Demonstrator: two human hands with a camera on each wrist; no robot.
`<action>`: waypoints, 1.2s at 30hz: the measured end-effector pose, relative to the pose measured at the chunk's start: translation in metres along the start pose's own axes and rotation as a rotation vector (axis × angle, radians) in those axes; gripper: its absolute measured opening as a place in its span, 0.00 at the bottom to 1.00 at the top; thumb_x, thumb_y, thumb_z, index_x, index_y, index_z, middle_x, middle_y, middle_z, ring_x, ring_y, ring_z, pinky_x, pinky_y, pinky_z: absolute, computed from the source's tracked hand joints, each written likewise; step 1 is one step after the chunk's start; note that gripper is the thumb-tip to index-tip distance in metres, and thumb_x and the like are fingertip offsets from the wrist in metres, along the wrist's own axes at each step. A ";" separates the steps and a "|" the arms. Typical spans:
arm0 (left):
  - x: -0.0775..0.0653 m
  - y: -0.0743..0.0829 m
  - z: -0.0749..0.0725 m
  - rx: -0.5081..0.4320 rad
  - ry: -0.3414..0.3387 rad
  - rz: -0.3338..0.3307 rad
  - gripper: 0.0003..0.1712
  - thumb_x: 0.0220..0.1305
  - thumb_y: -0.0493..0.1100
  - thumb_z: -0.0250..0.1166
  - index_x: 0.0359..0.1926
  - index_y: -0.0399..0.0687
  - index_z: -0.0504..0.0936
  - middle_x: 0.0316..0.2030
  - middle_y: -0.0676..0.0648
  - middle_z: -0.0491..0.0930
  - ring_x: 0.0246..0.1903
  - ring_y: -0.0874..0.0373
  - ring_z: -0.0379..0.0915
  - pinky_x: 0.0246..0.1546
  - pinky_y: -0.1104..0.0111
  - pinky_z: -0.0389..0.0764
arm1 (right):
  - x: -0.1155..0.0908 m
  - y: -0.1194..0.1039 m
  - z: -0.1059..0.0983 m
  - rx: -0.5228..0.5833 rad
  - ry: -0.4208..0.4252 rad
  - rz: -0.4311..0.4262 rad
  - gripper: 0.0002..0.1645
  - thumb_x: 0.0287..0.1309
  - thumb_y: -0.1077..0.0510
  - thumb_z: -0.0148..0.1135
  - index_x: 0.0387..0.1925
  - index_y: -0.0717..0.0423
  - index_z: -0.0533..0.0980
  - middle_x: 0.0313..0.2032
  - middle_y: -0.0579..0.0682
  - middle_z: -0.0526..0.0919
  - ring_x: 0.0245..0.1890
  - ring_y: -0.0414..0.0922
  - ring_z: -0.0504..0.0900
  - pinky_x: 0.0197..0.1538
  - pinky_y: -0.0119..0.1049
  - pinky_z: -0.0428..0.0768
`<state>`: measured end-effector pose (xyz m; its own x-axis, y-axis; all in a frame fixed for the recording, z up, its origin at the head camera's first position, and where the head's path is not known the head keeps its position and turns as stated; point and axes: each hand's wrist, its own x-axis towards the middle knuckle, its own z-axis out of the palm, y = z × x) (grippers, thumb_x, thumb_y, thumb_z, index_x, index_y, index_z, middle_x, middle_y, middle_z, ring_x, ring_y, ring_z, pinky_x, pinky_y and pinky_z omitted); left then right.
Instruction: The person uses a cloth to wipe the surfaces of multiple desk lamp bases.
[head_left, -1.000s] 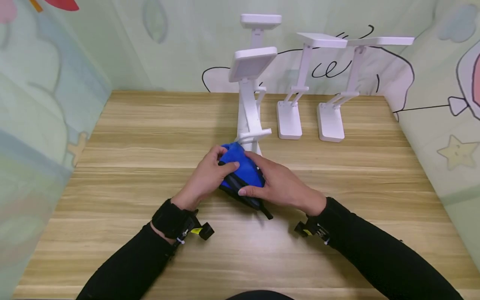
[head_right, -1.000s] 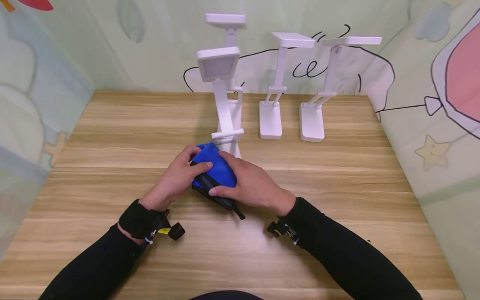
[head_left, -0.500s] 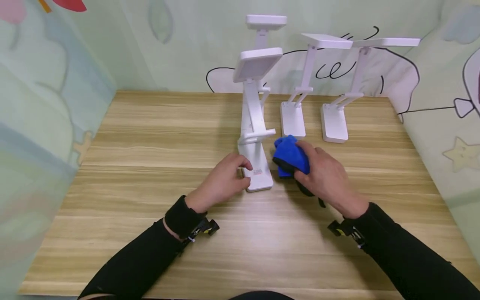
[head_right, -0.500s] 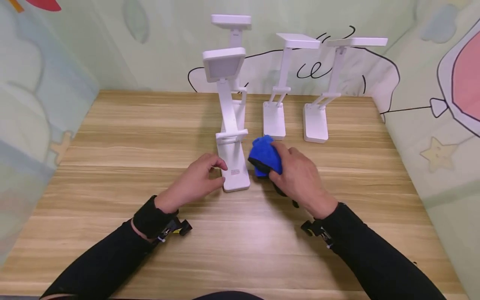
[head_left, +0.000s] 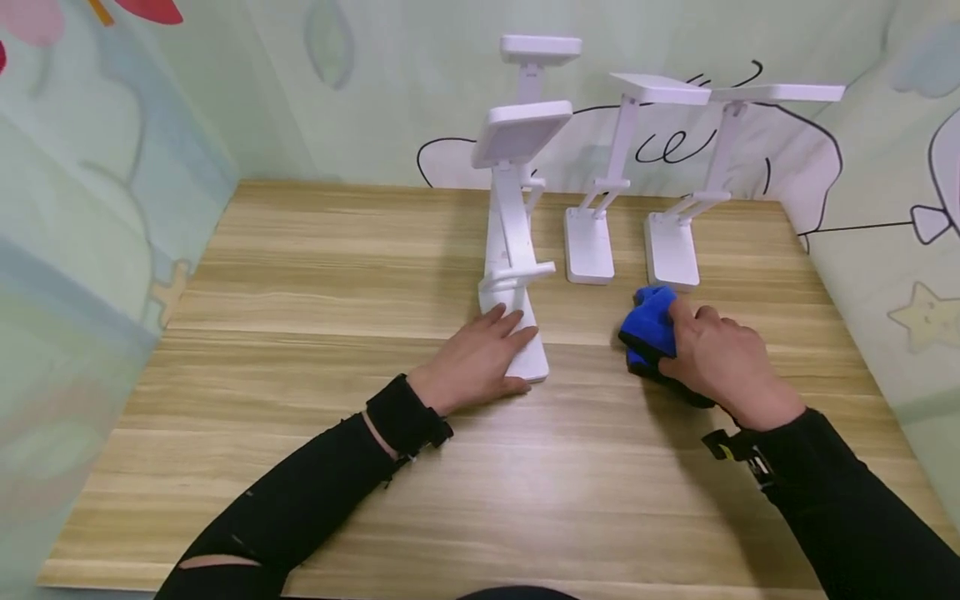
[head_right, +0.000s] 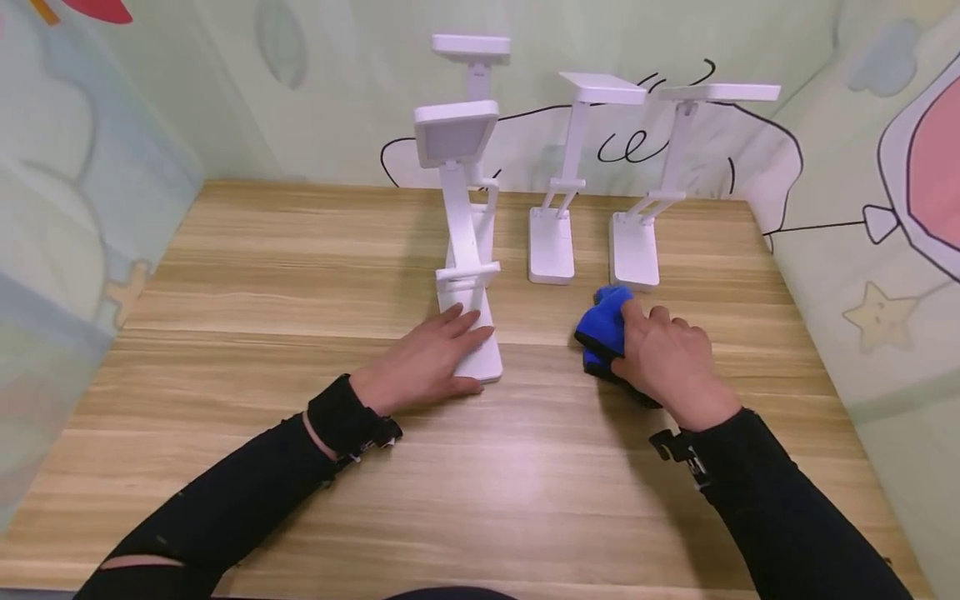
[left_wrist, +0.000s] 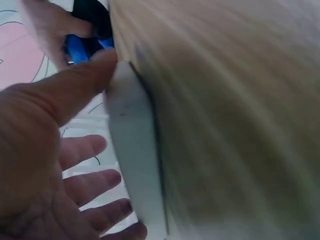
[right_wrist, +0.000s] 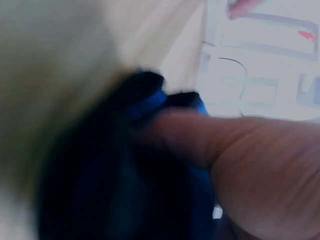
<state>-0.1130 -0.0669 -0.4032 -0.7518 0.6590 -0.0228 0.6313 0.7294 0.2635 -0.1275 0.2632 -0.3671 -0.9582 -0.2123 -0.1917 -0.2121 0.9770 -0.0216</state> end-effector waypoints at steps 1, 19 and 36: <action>-0.001 0.000 0.000 0.013 -0.014 -0.007 0.44 0.67 0.58 0.73 0.76 0.43 0.70 0.75 0.34 0.68 0.77 0.34 0.59 0.77 0.49 0.64 | -0.001 -0.001 -0.003 0.002 -0.031 0.000 0.48 0.58 0.42 0.76 0.64 0.70 0.64 0.51 0.80 0.74 0.45 0.76 0.80 0.44 0.72 0.81; -0.046 -0.039 -0.025 -0.067 -0.133 -0.105 0.42 0.67 0.45 0.74 0.77 0.41 0.69 0.78 0.31 0.61 0.79 0.33 0.54 0.77 0.48 0.64 | 0.005 -0.039 0.000 0.077 0.439 -0.276 0.25 0.61 0.46 0.77 0.37 0.66 0.81 0.32 0.61 0.81 0.34 0.58 0.80 0.37 0.54 0.79; -0.059 -0.093 -0.047 -0.060 -0.117 -0.259 0.42 0.66 0.32 0.72 0.78 0.34 0.65 0.78 0.27 0.59 0.78 0.31 0.56 0.73 0.42 0.67 | 0.009 -0.059 0.017 0.199 0.254 -0.213 0.18 0.68 0.53 0.70 0.47 0.65 0.84 0.40 0.60 0.85 0.40 0.55 0.83 0.44 0.52 0.82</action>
<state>-0.1363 -0.1828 -0.3814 -0.8574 0.4715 -0.2065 0.4062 0.8662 0.2911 -0.1199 0.2035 -0.3845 -0.9192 -0.3843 0.0864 -0.3937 0.8902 -0.2293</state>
